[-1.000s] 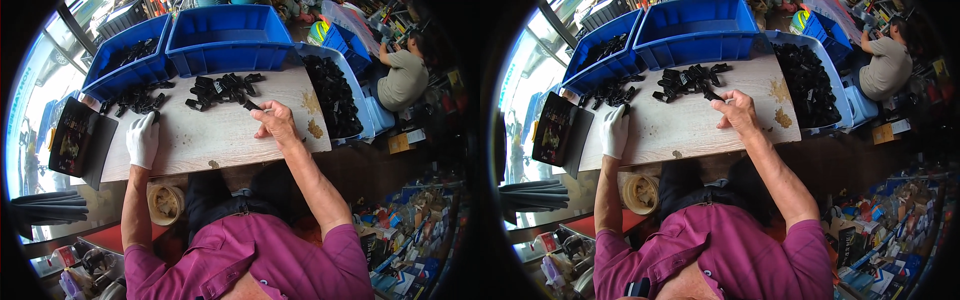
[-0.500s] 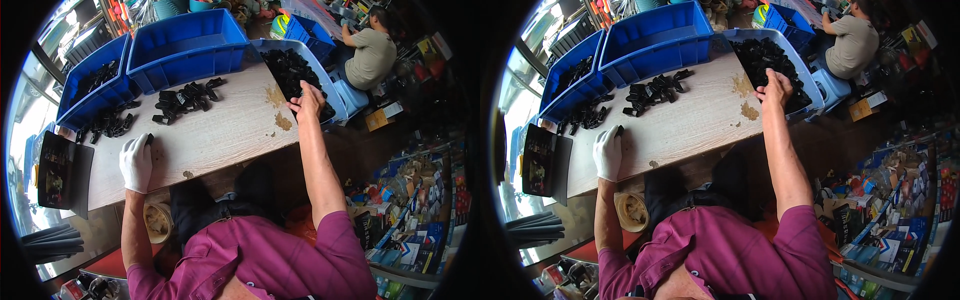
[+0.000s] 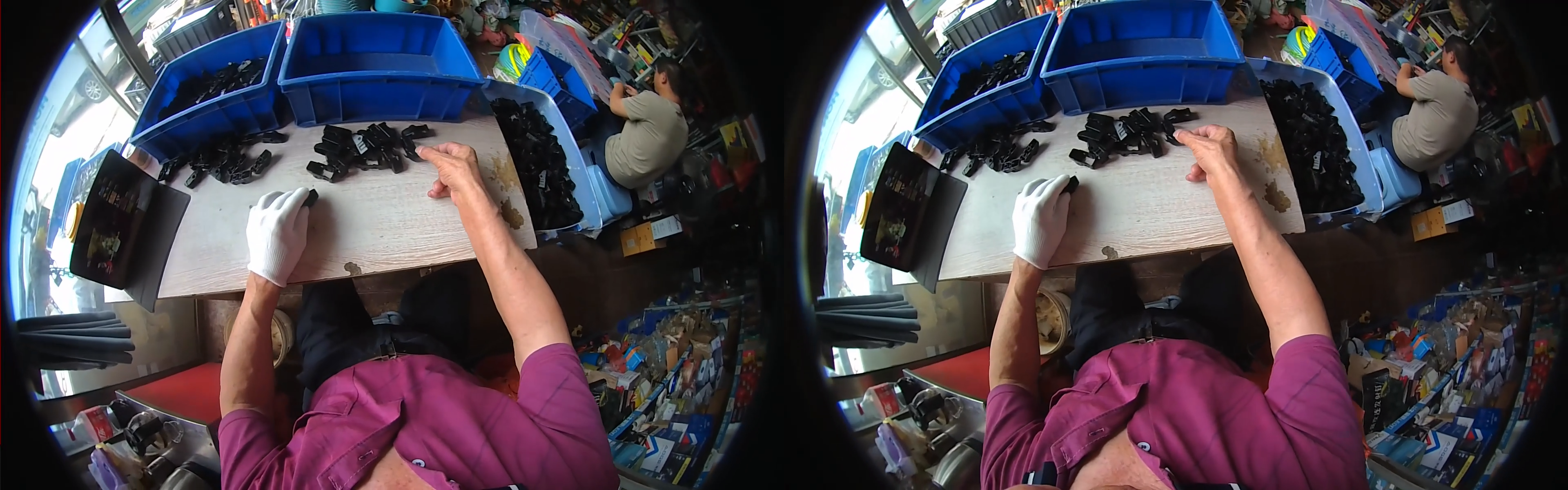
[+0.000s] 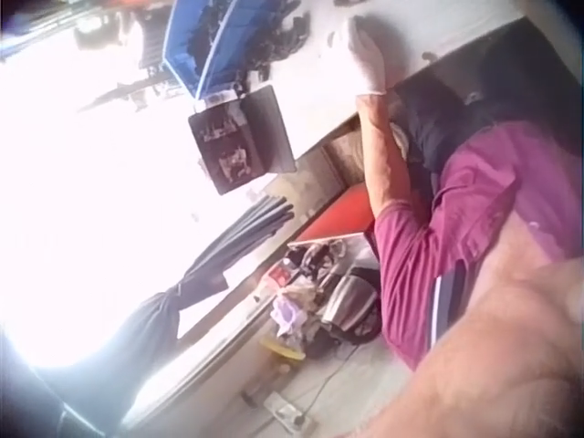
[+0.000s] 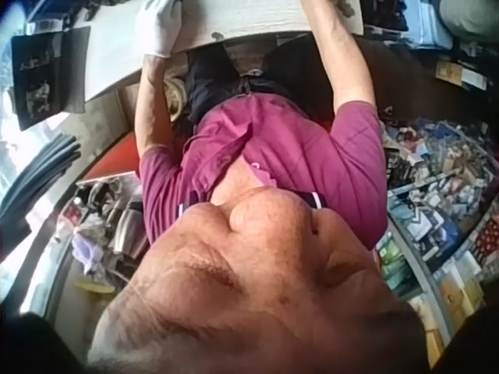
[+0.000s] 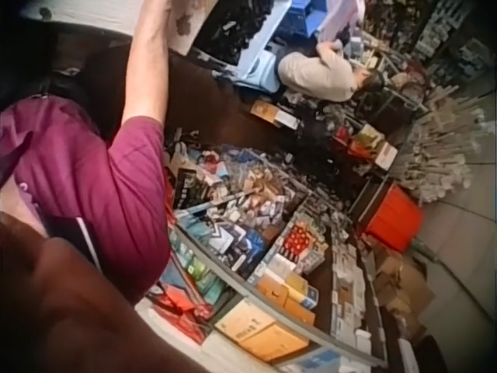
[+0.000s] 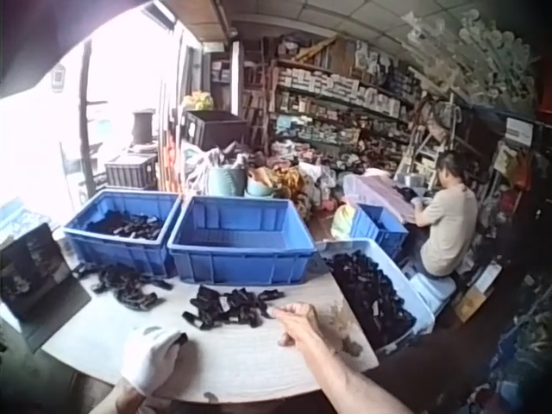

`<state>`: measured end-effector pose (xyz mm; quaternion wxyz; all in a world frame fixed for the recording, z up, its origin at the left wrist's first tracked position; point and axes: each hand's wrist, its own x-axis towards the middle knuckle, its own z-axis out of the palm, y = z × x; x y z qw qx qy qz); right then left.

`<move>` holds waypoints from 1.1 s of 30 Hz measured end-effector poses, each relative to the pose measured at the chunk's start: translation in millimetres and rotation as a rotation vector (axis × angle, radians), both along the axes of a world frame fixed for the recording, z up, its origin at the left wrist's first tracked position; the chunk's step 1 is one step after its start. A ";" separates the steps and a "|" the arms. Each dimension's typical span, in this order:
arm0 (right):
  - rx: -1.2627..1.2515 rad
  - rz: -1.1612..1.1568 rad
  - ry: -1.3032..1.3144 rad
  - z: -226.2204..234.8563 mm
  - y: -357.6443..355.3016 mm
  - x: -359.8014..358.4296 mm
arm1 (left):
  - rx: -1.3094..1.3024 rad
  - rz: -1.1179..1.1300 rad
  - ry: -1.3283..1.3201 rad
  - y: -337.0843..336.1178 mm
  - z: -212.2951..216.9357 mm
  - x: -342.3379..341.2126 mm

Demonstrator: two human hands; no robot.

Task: The recorder is assembling small black plastic components by hand at a workbench.

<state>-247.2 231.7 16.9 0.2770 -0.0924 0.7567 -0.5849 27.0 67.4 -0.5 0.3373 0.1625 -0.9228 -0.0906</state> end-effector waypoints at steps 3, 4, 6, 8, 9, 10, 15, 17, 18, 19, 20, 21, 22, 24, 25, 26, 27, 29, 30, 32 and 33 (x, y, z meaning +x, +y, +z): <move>0.055 0.054 0.038 -2.8 -16.8 6.4 | 0.007 -0.002 0.020 -3.8 0.4 1.3; 0.069 0.080 0.058 -3.2 -22.0 9.7 | 0.006 -0.010 0.033 -5.1 1.4 2.7; 0.057 0.126 0.068 -4.8 -27.8 13.8 | 0.010 0.005 0.031 -6.0 0.4 6.0; 0.050 0.126 0.085 -2.6 -22.8 15.2 | 0.027 -0.007 0.062 -5.1 -0.4 4.9; 0.069 0.107 0.085 0.0 -19.6 16.0 | 0.024 -0.009 0.089 -4.7 -0.6 4.5; 0.063 0.116 0.086 2.3 -14.0 18.2 | 0.084 0.007 0.020 -3.4 0.6 7.0; 0.048 0.150 0.052 2.9 6.5 28.7 | 0.134 0.006 0.019 -2.7 1.8 7.1; 0.041 0.165 0.034 4.0 9.9 32.9 | 0.141 0.001 0.026 -2.5 0.9 7.6; 0.046 0.160 0.034 4.5 11.4 35.5 | 0.115 -0.010 0.078 -3.9 0.1 7.3; 0.026 0.159 0.043 4.2 11.8 38.6 | 0.089 -0.023 0.131 -5.1 -1.2 7.2; 0.008 0.153 0.054 4.7 13.1 41.4 | 0.109 -0.018 0.103 -5.9 -2.7 7.4; -0.003 0.143 0.056 3.2 13.4 41.5 | 0.091 -0.019 0.114 -6.9 -3.9 7.6; -0.006 0.123 0.073 2.5 14.0 43.4 | 0.072 -0.020 0.126 -7.3 -4.9 7.7; 0.013 0.100 0.105 1.8 9.7 44.8 | 0.070 -0.030 0.123 -8.7 -6.6 7.2; 0.014 0.092 0.105 2.1 8.1 45.7 | 0.078 -0.023 0.116 -8.7 -7.0 7.3; 0.050 0.092 0.118 4.9 6.4 48.3 | 0.085 -0.016 0.108 -7.9 -7.1 7.2; 0.086 0.092 0.131 7.1 5.2 48.6 | 0.085 -0.021 0.108 -7.4 -7.2 7.0; 0.119 0.102 0.153 -0.5 1.5 42.7 | 0.082 -0.020 0.115 -7.3 -7.4 6.9; 0.155 0.101 0.191 -1.3 -0.2 42.4 | 0.080 -0.020 0.115 -6.9 -7.5 7.0; 0.190 0.102 0.228 -3.5 0.7 42.5 | 0.099 -0.022 0.116 -5.7 -7.0 7.8; 0.172 0.104 0.205 -3.8 3.4 41.1 | 0.098 -0.021 0.116 -5.1 -6.5 8.7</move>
